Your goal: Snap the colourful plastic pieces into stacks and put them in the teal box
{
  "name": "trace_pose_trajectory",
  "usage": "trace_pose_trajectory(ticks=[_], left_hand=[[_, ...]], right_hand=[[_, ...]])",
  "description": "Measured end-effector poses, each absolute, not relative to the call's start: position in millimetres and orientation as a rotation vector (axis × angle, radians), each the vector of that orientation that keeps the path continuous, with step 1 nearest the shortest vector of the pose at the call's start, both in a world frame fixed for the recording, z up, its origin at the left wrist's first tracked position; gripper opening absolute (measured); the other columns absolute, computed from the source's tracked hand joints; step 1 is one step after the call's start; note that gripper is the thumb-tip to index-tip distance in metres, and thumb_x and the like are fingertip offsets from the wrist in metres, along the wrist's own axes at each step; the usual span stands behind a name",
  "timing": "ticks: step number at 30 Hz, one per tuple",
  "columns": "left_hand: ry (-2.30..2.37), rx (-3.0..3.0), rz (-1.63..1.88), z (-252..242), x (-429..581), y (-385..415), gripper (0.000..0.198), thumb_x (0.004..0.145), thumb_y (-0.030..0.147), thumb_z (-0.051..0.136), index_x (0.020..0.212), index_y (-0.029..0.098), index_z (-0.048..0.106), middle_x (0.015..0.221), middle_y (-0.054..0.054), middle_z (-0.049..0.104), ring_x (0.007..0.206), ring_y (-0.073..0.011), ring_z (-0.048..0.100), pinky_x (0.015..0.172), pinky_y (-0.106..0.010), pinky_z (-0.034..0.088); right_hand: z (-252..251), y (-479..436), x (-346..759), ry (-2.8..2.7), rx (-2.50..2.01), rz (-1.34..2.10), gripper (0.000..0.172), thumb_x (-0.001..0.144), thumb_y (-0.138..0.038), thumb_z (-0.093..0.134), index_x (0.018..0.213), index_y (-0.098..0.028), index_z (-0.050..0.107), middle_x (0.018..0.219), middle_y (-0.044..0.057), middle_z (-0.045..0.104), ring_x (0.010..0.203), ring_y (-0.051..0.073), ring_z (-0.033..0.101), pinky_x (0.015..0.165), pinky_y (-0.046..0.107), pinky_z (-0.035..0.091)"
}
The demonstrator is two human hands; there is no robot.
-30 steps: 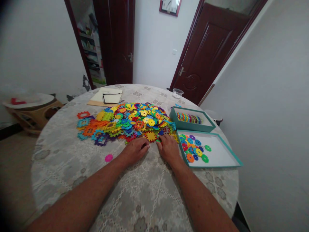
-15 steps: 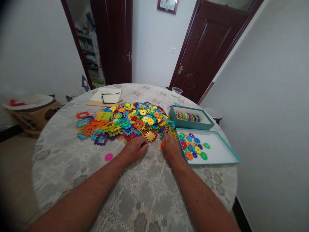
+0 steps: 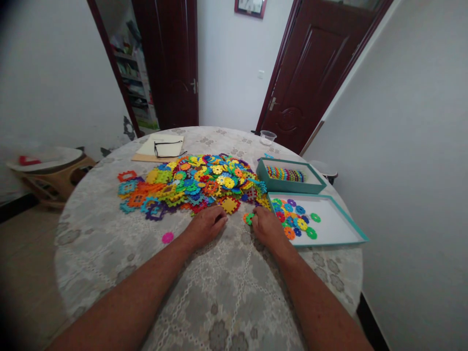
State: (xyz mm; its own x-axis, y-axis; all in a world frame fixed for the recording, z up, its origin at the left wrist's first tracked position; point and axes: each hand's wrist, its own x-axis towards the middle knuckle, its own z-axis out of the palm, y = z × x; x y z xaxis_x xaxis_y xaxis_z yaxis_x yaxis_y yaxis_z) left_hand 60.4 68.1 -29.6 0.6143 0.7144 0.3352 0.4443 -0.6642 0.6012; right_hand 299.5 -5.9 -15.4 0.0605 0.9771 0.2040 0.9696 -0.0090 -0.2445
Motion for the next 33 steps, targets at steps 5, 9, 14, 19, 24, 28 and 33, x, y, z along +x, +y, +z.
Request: trace_pose_trajectory(ticks=[5,9,14,19,24,28,33], left_hand=[[0.900,2.357,0.798,-26.9,59.9,67.9,0.013,0.096,0.024,0.055,0.087,0.021,0.063,0.088,-0.004,0.068,0.083,-0.0192,0.063,0.077,-0.030,0.046],[0.894,2.362,0.794,-25.6,58.8,68.0,0.013,0.096,0.025,0.055,0.086,0.022,0.062,0.088,-0.004,0.069,0.084,-0.0194,0.063,0.077,-0.030,0.047],[0.895,2.383,0.760,-25.0,58.3,68.2,0.015,0.098,0.027,0.052,0.087,0.021,0.061,0.087,-0.004,0.068,0.083,-0.0193,0.062,0.075,-0.030,0.046],[0.888,2.392,0.728,-23.7,58.6,68.7,0.018,0.099,0.030,0.049,0.087,0.021,0.060,0.088,-0.005,0.067,0.084,-0.0200,0.062,0.076,-0.032,0.045],[0.893,2.395,0.717,-21.5,57.9,68.4,0.019,0.099,0.030,0.049,0.088,0.021,0.060,0.089,-0.005,0.067,0.085,-0.0207,0.062,0.076,-0.032,0.045],[0.899,2.384,0.709,-19.7,56.7,67.5,0.017,0.098,0.029,0.050,0.089,0.021,0.061,0.089,-0.004,0.067,0.085,-0.0206,0.063,0.076,-0.031,0.045],[0.932,2.381,0.706,-18.2,57.6,66.4,0.016,0.097,0.029,0.051,0.088,0.021,0.062,0.088,-0.004,0.067,0.084,-0.0205,0.063,0.075,-0.031,0.045]], right_hand=[[-13.6,-7.1,297.6,-1.998,-2.034,0.076,0.023,0.100,-0.036,0.056,0.100,-0.017,0.069,0.103,0.011,0.072,0.098,0.023,0.065,0.086,0.030,0.043],[-12.3,-7.9,297.1,-1.930,-2.047,0.152,0.019,0.095,-0.038,0.063,0.097,-0.019,0.064,0.099,0.008,0.069,0.091,0.021,0.063,0.078,0.029,0.041],[-11.9,-6.0,301.6,-1.807,-1.986,0.291,0.018,0.087,-0.034,0.071,0.091,-0.021,0.059,0.092,0.004,0.067,0.085,0.019,0.060,0.072,0.027,0.038],[-12.8,-6.1,298.4,-1.730,-1.908,0.396,0.017,0.087,-0.030,0.069,0.088,-0.023,0.054,0.080,-0.001,0.064,0.075,0.016,0.057,0.065,0.025,0.034],[-1.0,-10.0,292.2,-1.845,-1.774,0.306,0.011,0.090,-0.024,0.062,0.084,-0.022,0.053,0.079,-0.002,0.061,0.073,0.015,0.055,0.065,0.025,0.032],[17.7,-12.5,314.5,-1.727,-1.758,0.019,0.003,0.093,-0.024,0.057,0.094,-0.022,0.058,0.088,0.003,0.065,0.080,0.019,0.058,0.072,0.028,0.038],[14.5,-9.9,367.5,-1.482,-1.926,-0.386,0.010,0.093,-0.023,0.057,0.100,-0.020,0.063,0.095,0.010,0.068,0.092,0.026,0.061,0.084,0.036,0.045]])
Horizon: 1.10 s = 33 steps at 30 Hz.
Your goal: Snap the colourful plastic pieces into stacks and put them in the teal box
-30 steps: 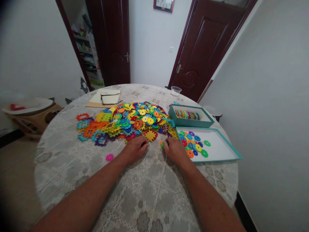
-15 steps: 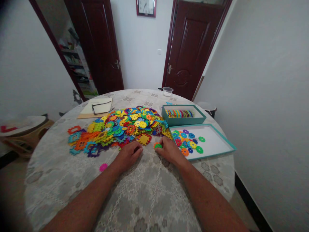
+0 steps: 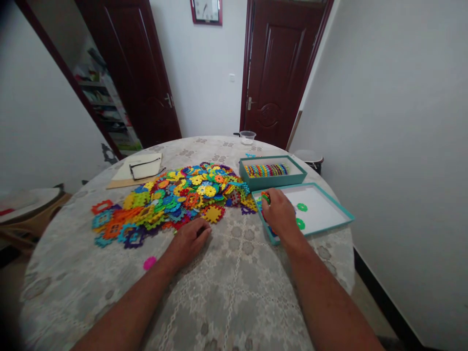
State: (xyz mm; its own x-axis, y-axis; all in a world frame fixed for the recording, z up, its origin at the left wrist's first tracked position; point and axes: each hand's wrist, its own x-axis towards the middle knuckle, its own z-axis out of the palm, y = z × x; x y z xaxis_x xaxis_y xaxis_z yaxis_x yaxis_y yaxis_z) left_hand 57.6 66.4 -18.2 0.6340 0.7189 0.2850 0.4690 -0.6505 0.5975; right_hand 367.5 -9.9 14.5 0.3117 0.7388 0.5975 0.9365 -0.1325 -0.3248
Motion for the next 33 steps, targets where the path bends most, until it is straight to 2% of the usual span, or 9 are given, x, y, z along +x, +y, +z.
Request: trace_pose_trajectory(ticks=[3,6,12,21,26,30,33], left_hand=[[0.948,2.389,0.695,-18.6,59.2,66.3,0.017,0.097,0.030,0.051,0.088,0.021,0.062,0.087,-0.004,0.067,0.084,-0.0207,0.063,0.076,-0.031,0.046],[0.950,2.396,0.689,-20.1,59.6,66.9,0.018,0.097,0.030,0.050,0.088,0.021,0.062,0.088,-0.005,0.067,0.084,-0.0207,0.063,0.077,-0.032,0.046],[0.927,2.400,0.696,-21.0,59.0,66.8,0.017,0.098,0.029,0.050,0.088,0.021,0.062,0.089,-0.005,0.068,0.083,-0.0200,0.063,0.076,-0.031,0.045],[0.965,2.404,0.734,-26.1,59.9,64.3,0.013,0.095,0.026,0.053,0.087,0.022,0.061,0.088,-0.004,0.068,0.084,-0.0199,0.063,0.076,-0.030,0.046],[0.962,2.409,0.770,-25.8,59.6,63.3,0.012,0.096,0.026,0.053,0.088,0.021,0.061,0.090,-0.005,0.069,0.086,-0.0200,0.064,0.078,-0.031,0.048],[1.001,2.394,0.816,-29.6,59.6,64.0,0.011,0.098,0.025,0.052,0.100,0.021,0.062,0.094,-0.005,0.069,0.088,-0.0205,0.065,0.083,-0.034,0.051],[1.053,2.376,0.880,-33.3,59.7,64.7,0.023,0.098,0.024,0.052,0.119,0.020,0.060,0.104,-0.007,0.070,0.096,-0.0215,0.067,0.090,-0.037,0.054]], right_hand=[[4.6,-6.8,380.3,-1.476,-1.912,-0.567,0.019,0.093,-0.022,0.057,0.110,-0.016,0.064,0.105,0.016,0.068,0.102,0.031,0.060,0.093,0.043,0.047],[1.8,-4.7,372.3,-1.582,-1.782,-0.627,0.019,0.095,-0.020,0.056,0.112,-0.015,0.064,0.108,0.016,0.069,0.106,0.031,0.060,0.098,0.045,0.046],[3.1,-3.6,350.6,-1.701,-1.640,-0.577,0.013,0.094,-0.016,0.057,0.104,-0.020,0.065,0.103,0.011,0.070,0.103,0.028,0.060,0.098,0.044,0.046],[-5.7,0.0,329.8,-1.756,-1.557,-0.462,0.014,0.097,-0.013,0.053,0.097,-0.021,0.064,0.097,0.010,0.068,0.098,0.027,0.059,0.095,0.042,0.047],[-11.6,-5.8,285.9,-2.106,-1.545,-0.272,0.013,0.096,-0.012,0.055,0.097,-0.019,0.067,0.102,0.010,0.067,0.100,0.025,0.057,0.094,0.037,0.046],[-22.3,-9.1,262.6,-2.202,-1.603,-0.183,0.012,0.097,-0.015,0.055,0.098,-0.018,0.067,0.102,0.010,0.066,0.099,0.024,0.054,0.092,0.035,0.044],[-31.4,-9.1,256.9,-2.176,-1.583,-0.161,0.011,0.096,-0.015,0.056,0.096,-0.018,0.067,0.100,0.009,0.064,0.097,0.024,0.053,0.090,0.035,0.043]])
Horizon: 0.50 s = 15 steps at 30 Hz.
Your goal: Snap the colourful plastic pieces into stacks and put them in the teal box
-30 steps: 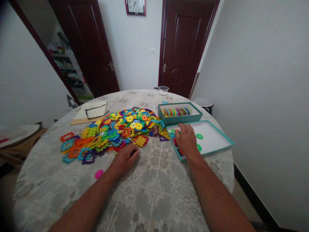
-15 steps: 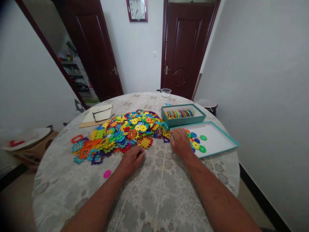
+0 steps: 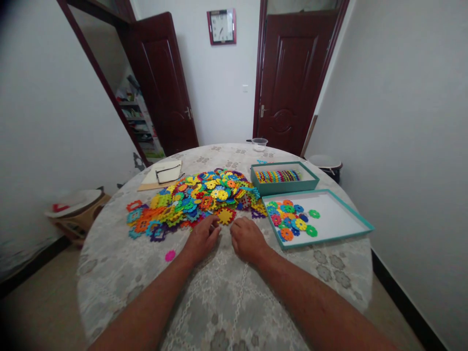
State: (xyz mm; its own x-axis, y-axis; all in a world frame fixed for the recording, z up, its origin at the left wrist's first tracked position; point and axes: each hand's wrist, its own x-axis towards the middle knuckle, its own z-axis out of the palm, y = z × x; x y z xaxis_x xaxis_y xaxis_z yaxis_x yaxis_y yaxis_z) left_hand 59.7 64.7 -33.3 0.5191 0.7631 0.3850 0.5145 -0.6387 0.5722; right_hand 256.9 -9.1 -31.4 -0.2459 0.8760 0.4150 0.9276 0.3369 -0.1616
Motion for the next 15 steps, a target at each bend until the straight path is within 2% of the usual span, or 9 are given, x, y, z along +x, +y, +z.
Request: trace_pose_trajectory(ticks=[4,7,15], left_hand=[[1.113,2.432,0.964,-34.7,64.0,66.6,0.035,0.096,0.021,0.055,0.131,0.019,0.056,0.124,-0.013,0.066,0.118,-0.0258,0.063,0.105,-0.044,0.052],[1.173,2.469,0.923,-30.2,73.6,68.1,0.039,0.094,0.019,0.057,0.134,0.019,0.055,0.131,-0.014,0.062,0.127,-0.0271,0.059,0.110,-0.045,0.049],[1.493,2.412,0.698,-15.4,104.5,65.1,0.041,0.099,0.031,0.058,0.137,0.019,0.052,0.135,-0.015,0.064,0.120,-0.0276,0.064,0.099,-0.039,0.051]], right_hand=[[-36.7,-8.6,258.0,-2.178,-1.559,-0.163,0.008,0.092,-0.014,0.058,0.092,-0.017,0.066,0.098,0.010,0.063,0.097,0.024,0.052,0.090,0.036,0.043],[-36.0,-8.4,258.9,-2.177,-1.565,-0.155,0.008,0.090,-0.014,0.059,0.092,-0.017,0.066,0.098,0.010,0.063,0.097,0.025,0.051,0.089,0.036,0.043],[-34.7,-9.1,259.1,-2.200,-1.545,-0.082,0.011,0.090,-0.014,0.060,0.098,-0.017,0.067,0.101,0.010,0.064,0.100,0.026,0.052,0.092,0.039,0.044]])
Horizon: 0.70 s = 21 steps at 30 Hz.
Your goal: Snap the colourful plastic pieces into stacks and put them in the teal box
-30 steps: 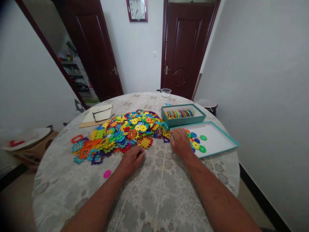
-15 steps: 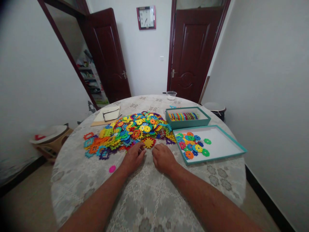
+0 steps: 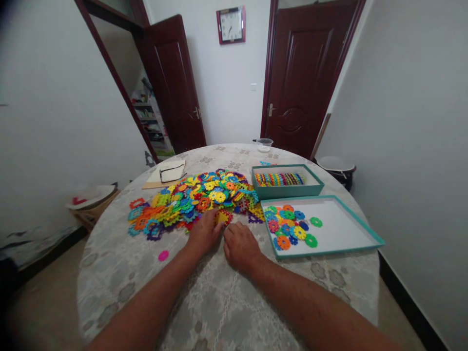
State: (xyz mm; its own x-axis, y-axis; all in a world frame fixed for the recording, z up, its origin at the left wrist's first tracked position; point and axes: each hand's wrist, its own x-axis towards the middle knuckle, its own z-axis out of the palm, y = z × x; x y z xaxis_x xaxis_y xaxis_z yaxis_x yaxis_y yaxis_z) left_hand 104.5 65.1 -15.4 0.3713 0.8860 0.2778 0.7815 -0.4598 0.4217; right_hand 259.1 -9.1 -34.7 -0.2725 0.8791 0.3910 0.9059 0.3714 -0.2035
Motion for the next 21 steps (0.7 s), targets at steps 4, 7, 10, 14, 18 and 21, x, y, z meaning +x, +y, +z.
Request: trace_pose_trajectory(ticks=[4,7,10,14,18,21], left_hand=[[1.513,2.424,0.669,-19.3,106.7,62.5,0.043,0.100,0.034,0.058,0.140,0.021,0.052,0.138,-0.013,0.064,0.118,-0.0285,0.066,0.096,-0.039,0.053],[1.474,2.432,0.675,-22.6,104.9,62.8,0.043,0.099,0.033,0.061,0.140,0.024,0.054,0.137,-0.011,0.065,0.122,-0.0277,0.064,0.098,-0.039,0.052],[1.415,2.415,0.693,-24.7,103.4,66.0,0.044,0.098,0.033,0.062,0.141,0.025,0.055,0.136,-0.011,0.064,0.121,-0.0266,0.064,0.099,-0.039,0.053],[1.336,2.373,0.719,-26.6,102.3,71.0,0.050,0.096,0.033,0.064,0.144,0.026,0.054,0.132,-0.011,0.063,0.120,-0.0261,0.063,0.102,-0.040,0.053],[1.334,2.327,0.709,-25.9,101.0,72.4,0.053,0.094,0.033,0.066,0.145,0.026,0.054,0.128,-0.011,0.064,0.118,-0.0267,0.063,0.101,-0.041,0.053],[1.316,2.304,0.695,-23.0,100.6,71.4,0.056,0.093,0.031,0.068,0.146,0.025,0.053,0.133,-0.012,0.063,0.121,-0.0274,0.062,0.104,-0.042,0.051]], right_hand=[[-35.8,-9.0,260.0,-2.197,-1.512,-0.029,0.020,0.090,-0.014,0.060,0.108,-0.016,0.068,0.108,0.011,0.064,0.103,0.027,0.052,0.096,0.041,0.044],[-36.0,-9.6,258.9,-2.168,-1.513,0.005,0.027,0.088,-0.013,0.061,0.114,-0.017,0.067,0.111,0.012,0.064,0.105,0.029,0.052,0.097,0.044,0.044],[-35.3,-10.4,257.1,-2.138,-1.520,0.035,0.029,0.087,-0.012,0.061,0.114,-0.018,0.066,0.110,0.012,0.064,0.103,0.029,0.052,0.095,0.045,0.044],[-36.0,-10.5,256.6,-2.107,-1.498,0.111,0.023,0.086,-0.010,0.061,0.106,-0.021,0.066,0.106,0.011,0.063,0.098,0.029,0.052,0.092,0.046,0.044],[-39.2,-10.5,258.9,-2.085,-1.490,0.170,0.023,0.086,-0.010,0.062,0.104,-0.022,0.065,0.106,0.010,0.063,0.099,0.029,0.052,0.092,0.046,0.044],[-40.7,-10.9,261.2,-2.079,-1.478,0.202,0.021,0.087,-0.010,0.060,0.103,-0.022,0.065,0.105,0.009,0.063,0.099,0.028,0.053,0.092,0.045,0.044]])
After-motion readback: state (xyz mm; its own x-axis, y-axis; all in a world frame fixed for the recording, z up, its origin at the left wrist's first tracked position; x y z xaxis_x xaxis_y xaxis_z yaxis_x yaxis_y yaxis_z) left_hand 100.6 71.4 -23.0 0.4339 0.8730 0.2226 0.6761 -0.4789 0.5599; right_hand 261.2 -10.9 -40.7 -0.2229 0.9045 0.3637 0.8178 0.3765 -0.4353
